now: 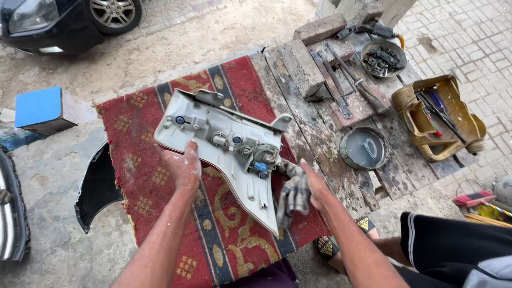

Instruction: The person cleans the interior of a red car taillight assembly using a cloth, wiping the housing and bulb sockets. They then flip the assembly over and wipe the exterior red and clear plastic lenses before holding it up for inspection.

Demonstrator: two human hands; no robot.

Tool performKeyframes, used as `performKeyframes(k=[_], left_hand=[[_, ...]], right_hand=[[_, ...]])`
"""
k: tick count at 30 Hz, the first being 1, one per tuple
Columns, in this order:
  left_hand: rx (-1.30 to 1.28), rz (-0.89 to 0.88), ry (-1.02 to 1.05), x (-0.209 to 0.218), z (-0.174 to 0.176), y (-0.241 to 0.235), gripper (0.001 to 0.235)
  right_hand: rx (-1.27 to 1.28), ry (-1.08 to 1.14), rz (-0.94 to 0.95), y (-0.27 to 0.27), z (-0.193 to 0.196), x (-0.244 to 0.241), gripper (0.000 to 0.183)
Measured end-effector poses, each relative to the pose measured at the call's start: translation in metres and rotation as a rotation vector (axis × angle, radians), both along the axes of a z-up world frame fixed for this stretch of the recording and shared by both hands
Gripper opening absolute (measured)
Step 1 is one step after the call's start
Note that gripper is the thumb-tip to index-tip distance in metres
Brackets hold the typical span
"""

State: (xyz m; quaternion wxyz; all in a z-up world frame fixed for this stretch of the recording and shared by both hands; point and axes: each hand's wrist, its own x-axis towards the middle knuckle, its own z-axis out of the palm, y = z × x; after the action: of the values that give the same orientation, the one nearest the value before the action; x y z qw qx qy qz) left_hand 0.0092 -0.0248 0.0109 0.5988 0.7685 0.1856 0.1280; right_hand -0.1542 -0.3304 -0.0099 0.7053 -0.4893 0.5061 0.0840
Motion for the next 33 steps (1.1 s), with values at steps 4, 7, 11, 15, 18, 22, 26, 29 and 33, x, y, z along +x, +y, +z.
performKeyframes(k=[4, 7, 11, 15, 18, 22, 26, 29, 33], left_hand=[[-0.055, -0.015, 0.042, -0.006, -0.02, 0.025, 0.069], [-0.068, -0.008, 0.027, -0.013, -0.002, 0.019, 0.064], [-0.093, 0.043, 0.072, -0.03, 0.014, 0.018, 0.062], [-0.134, 0.091, 0.096, -0.04, -0.012, 0.024, 0.061], [-0.105, 0.171, 0.064, -0.041, 0.039, 0.005, 0.06], [-0.09, 0.222, 0.035, -0.045, 0.028, 0.012, 0.057], [-0.09, 0.229, 0.034, -0.038, 0.024, 0.015, 0.057], [-0.121, 0.202, 0.058, -0.031, 0.013, 0.026, 0.065], [-0.222, 0.155, 0.19, -0.025, 0.003, 0.041, 0.07]], right_hand=[[0.006, -0.048, -0.012, 0.026, -0.021, 0.0, 0.054], [-0.228, -0.159, 0.271, 0.06, 0.035, 0.003, 0.051], [-0.587, -0.189, 0.58, 0.042, -0.127, 0.008, 0.047], [-0.59, -0.154, 0.612, 0.037, -0.141, 0.016, 0.05], [-0.684, -0.236, 0.629, 0.045, -0.098, 0.006, 0.047], [-0.752, -0.285, 0.744, 0.053, -0.019, -0.023, 0.045], [-0.617, -0.224, 0.734, 0.049, -0.022, -0.024, 0.052], [-0.449, -0.161, 0.633, 0.049, -0.047, -0.021, 0.055], [-0.318, -0.106, 0.505, 0.06, 0.005, 0.013, 0.065]])
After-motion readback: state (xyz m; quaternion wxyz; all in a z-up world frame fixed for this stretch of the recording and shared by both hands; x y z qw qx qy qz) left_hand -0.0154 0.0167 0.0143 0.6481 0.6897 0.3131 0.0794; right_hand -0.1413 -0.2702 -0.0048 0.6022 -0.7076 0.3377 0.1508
